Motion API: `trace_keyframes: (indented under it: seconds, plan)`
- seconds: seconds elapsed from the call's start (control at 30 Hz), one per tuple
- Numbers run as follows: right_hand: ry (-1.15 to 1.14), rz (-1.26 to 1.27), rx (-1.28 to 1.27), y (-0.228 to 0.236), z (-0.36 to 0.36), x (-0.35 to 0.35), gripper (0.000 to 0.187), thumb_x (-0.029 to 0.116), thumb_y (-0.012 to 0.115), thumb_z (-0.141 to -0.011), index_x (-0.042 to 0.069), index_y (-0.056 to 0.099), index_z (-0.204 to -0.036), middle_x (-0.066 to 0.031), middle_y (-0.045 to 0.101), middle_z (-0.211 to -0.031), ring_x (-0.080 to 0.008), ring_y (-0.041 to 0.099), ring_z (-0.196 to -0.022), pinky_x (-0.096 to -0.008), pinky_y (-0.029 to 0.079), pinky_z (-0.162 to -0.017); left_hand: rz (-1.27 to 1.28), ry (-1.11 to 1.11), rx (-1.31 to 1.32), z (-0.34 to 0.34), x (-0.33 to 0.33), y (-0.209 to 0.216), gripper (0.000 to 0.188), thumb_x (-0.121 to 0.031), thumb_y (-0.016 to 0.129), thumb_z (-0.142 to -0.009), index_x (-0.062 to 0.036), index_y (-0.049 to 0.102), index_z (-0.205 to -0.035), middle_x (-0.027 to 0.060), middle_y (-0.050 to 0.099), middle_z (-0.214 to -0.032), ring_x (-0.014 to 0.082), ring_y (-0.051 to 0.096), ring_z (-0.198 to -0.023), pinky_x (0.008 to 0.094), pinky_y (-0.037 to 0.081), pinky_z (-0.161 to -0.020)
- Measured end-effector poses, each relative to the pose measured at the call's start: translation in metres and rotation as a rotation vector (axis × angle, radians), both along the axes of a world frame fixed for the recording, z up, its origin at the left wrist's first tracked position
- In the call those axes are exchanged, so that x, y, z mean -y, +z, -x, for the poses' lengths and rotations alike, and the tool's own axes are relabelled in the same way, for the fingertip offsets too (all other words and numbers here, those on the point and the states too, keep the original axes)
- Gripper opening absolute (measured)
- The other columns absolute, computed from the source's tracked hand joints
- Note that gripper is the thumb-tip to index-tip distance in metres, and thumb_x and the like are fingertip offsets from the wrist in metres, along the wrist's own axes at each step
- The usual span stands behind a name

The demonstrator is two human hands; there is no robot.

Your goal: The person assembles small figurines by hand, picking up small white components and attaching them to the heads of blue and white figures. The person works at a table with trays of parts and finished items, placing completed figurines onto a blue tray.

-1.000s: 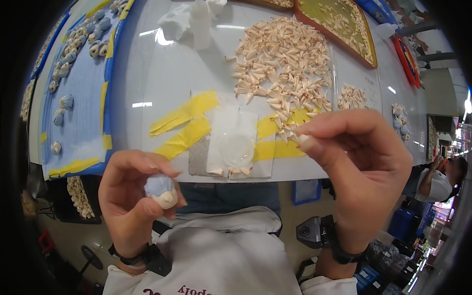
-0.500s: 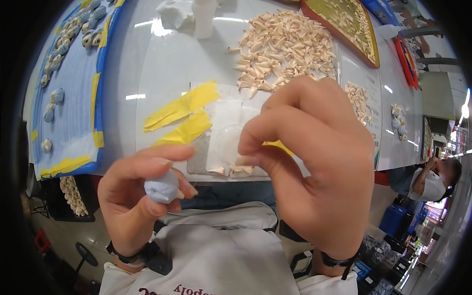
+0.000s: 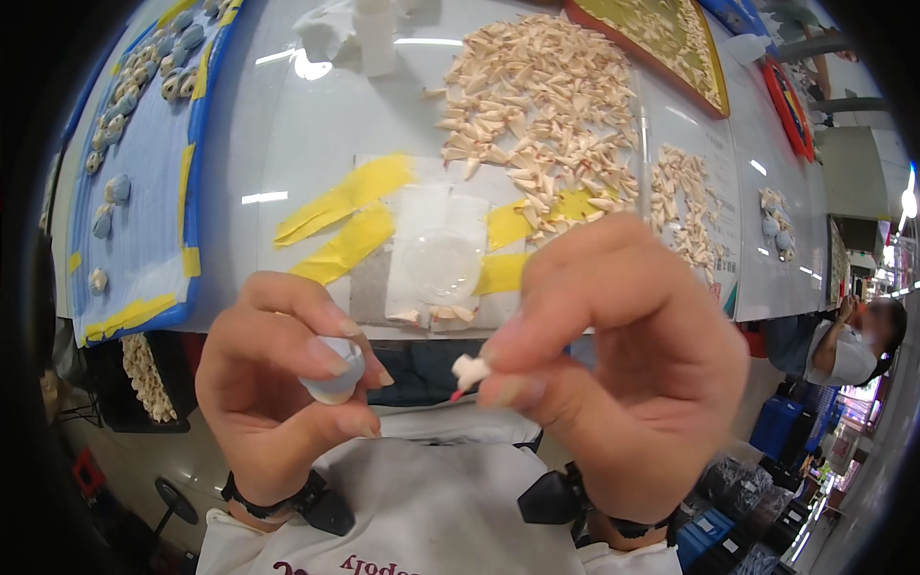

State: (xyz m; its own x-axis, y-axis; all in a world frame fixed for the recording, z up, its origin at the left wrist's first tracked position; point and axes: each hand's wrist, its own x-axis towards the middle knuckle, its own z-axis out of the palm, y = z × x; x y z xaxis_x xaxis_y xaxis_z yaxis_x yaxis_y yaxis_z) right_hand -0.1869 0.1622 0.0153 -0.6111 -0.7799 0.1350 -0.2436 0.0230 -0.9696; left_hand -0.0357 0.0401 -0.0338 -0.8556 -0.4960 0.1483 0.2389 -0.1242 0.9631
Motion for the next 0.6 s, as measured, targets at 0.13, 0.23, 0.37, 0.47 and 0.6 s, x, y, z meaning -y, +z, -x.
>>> trace_keyframes:
  seconds: [0.13, 0.23, 0.37, 0.47, 0.6]
  plan:
    - [-0.073, 0.041, 0.245, -0.006, -0.011, -0.008, 0.032, 0.026, 0.072, -0.070, 0.010, 0.044, -0.073, -0.0023, 0.043, -0.071, -0.0105, 0.040, -0.064, -0.0227, 0.032, -0.059, -0.174, -0.024, 0.074, 0.009, -0.008, 0.012, 0.035, -0.009, 0.070, -0.071, 0.0000, 0.050, -0.098, 0.0238, 0.049, -0.109, 0.0202, 0.059, -0.079, 0.0246, 0.050, -0.063]
    - [-0.080, 0.064, 0.387, -0.008, -0.014, -0.013, 0.035, 0.028, 0.073, -0.069, 0.012, 0.043, -0.072, -0.0017, 0.043, -0.071, -0.0108, 0.041, -0.063, -0.0232, 0.032, -0.058, -0.315, -0.017, 0.044, 0.009, -0.014, 0.014, 0.037, -0.011, 0.072, -0.070, 0.0003, 0.050, -0.098, 0.0252, 0.048, -0.113, 0.0210, 0.060, -0.079, 0.0254, 0.051, -0.064]
    - [-0.044, 0.079, 0.494, -0.006, -0.019, -0.016, 0.034, 0.029, 0.074, -0.069, 0.013, 0.044, -0.071, -0.0014, 0.044, -0.071, -0.0110, 0.042, -0.064, -0.0238, 0.033, -0.058, -0.287, -0.072, -0.066, 0.012, -0.015, 0.005, 0.042, -0.014, 0.074, -0.068, 0.0004, 0.050, -0.099, 0.0224, 0.051, -0.107, 0.0216, 0.061, -0.077, 0.0253, 0.051, -0.063]
    - [0.016, 0.122, 0.429, -0.007, -0.024, -0.015, 0.031, 0.026, 0.074, -0.069, 0.012, 0.046, -0.072, -0.0018, 0.045, -0.072, -0.0106, 0.042, -0.064, -0.0238, 0.034, -0.059, -0.189, -0.062, -0.080, 0.012, -0.017, 0.004, 0.045, -0.016, 0.075, -0.066, 0.0006, 0.050, -0.099, 0.0200, 0.052, -0.101, 0.0208, 0.060, -0.076, 0.0245, 0.050, -0.062]
    - [0.129, 0.117, 0.314, -0.011, -0.025, -0.015, 0.028, 0.019, 0.074, -0.070, 0.010, 0.048, -0.076, -0.0034, 0.046, -0.077, -0.0090, 0.043, -0.066, -0.0205, 0.034, -0.060, -0.205, -0.024, -0.010, 0.014, -0.020, 0.015, 0.045, -0.017, 0.075, -0.067, 0.0015, 0.051, -0.099, 0.0190, 0.052, -0.099, 0.0191, 0.059, -0.076, 0.0242, 0.048, -0.062]
